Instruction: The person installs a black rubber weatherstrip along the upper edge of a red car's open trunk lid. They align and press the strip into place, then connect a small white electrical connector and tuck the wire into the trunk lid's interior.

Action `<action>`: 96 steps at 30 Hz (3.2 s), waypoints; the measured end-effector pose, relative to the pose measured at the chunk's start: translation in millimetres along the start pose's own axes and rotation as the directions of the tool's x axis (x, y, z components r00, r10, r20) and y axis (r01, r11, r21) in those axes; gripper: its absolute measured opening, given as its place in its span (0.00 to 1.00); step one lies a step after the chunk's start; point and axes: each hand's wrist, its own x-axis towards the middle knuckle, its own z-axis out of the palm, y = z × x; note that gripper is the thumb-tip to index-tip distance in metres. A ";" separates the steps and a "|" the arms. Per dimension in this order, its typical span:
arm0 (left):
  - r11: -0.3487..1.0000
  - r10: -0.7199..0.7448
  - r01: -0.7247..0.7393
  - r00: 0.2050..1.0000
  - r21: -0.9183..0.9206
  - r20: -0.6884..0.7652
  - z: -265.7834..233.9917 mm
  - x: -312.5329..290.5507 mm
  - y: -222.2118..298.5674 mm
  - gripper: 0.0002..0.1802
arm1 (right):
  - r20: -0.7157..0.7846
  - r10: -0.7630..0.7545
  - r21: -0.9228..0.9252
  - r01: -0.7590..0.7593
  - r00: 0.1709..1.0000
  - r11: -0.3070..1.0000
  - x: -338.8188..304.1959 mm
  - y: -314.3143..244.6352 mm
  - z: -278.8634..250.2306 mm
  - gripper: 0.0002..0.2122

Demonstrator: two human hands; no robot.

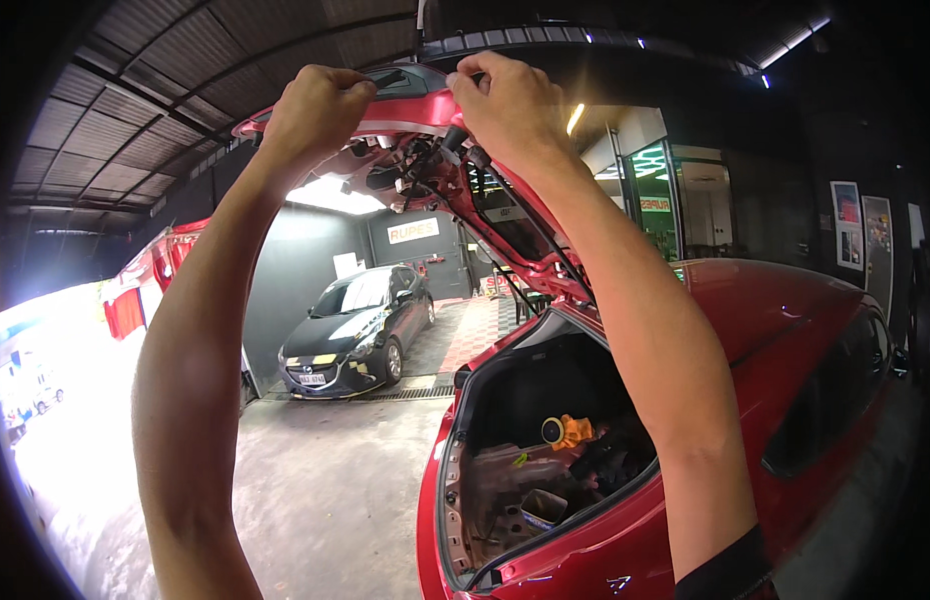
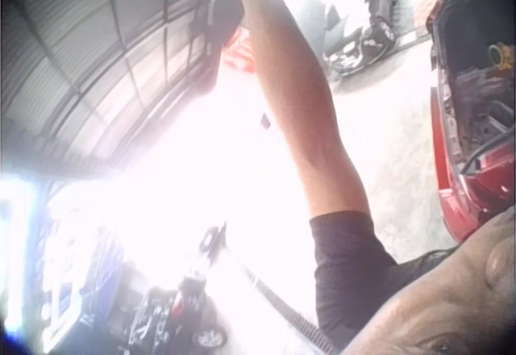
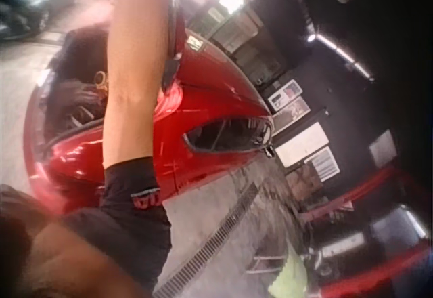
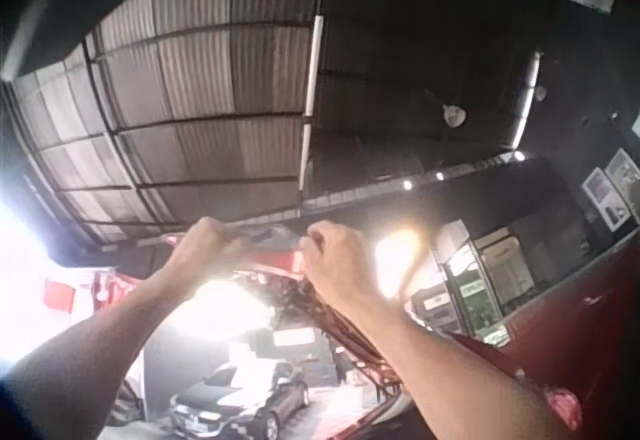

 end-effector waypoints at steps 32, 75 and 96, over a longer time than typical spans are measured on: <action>0.768 0.246 -0.293 0.956 0.570 0.160 -0.6 45.2 8.6 0.15 | -0.038 0.007 0.012 -0.007 0.999 1.000 -9.4 19.0 13.7 0.11; 0.300 -0.143 -0.276 0.934 0.913 0.329 25.3 33.2 170.2 0.18 | 0.538 0.498 0.814 -0.572 0.681 -0.098 -5.8 -57.8 101.5 0.16; 0.204 -0.016 -0.340 0.937 0.918 0.350 30.7 23.7 161.9 0.14 | 0.362 0.512 0.925 -0.367 0.779 -0.095 -4.1 -57.7 126.7 0.16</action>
